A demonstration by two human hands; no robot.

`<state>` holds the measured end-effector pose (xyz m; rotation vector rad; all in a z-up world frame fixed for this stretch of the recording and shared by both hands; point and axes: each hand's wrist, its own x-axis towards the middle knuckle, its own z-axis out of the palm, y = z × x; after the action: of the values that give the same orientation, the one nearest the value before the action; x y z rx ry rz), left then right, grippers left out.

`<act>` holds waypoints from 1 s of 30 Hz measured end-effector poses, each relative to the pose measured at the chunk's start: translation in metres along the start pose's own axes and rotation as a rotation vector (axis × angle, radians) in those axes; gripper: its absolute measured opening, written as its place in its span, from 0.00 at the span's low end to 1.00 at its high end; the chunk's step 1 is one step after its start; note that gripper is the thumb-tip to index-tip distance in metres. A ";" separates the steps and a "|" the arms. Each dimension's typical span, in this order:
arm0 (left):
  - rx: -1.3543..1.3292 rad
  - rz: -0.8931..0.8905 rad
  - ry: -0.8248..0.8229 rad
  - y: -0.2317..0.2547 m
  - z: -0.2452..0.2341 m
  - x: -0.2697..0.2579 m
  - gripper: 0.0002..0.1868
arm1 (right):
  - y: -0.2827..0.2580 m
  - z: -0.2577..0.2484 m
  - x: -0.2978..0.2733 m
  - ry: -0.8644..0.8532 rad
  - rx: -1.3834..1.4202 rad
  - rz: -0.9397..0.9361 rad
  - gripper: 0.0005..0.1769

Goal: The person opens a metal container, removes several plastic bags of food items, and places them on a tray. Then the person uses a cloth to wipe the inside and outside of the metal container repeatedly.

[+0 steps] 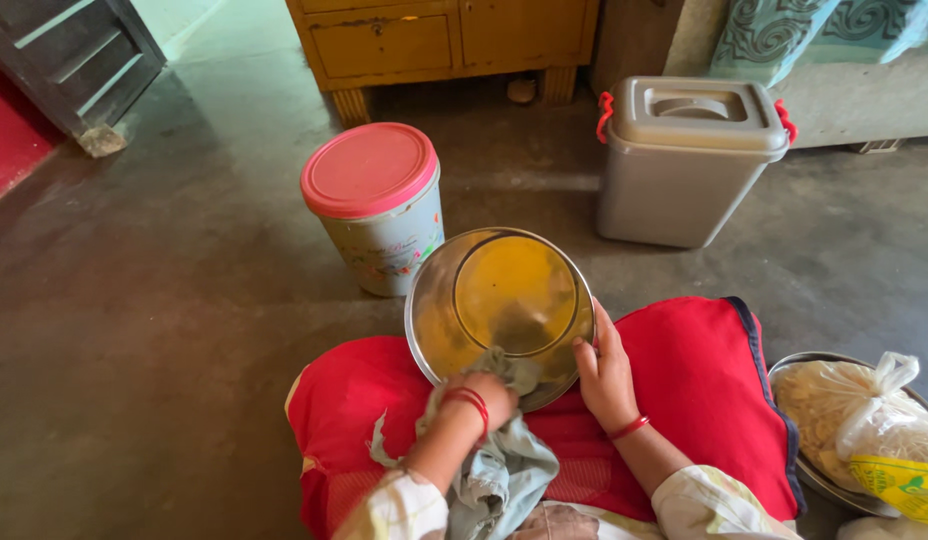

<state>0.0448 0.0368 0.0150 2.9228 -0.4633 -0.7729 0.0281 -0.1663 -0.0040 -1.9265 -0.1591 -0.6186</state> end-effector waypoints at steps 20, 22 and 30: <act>-0.391 0.258 0.388 0.038 0.018 -0.012 0.30 | -0.006 0.001 0.003 0.031 0.001 0.011 0.30; -0.364 0.229 0.296 0.026 0.019 -0.013 0.26 | -0.006 0.001 0.003 0.042 -0.008 0.001 0.29; -0.066 0.118 0.377 -0.019 0.030 0.012 0.24 | -0.006 0.005 0.002 0.022 0.055 0.051 0.29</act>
<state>0.0453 0.0512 -0.0201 2.8499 -0.5519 -0.2088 0.0297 -0.1602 0.0004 -1.8645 -0.1120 -0.5951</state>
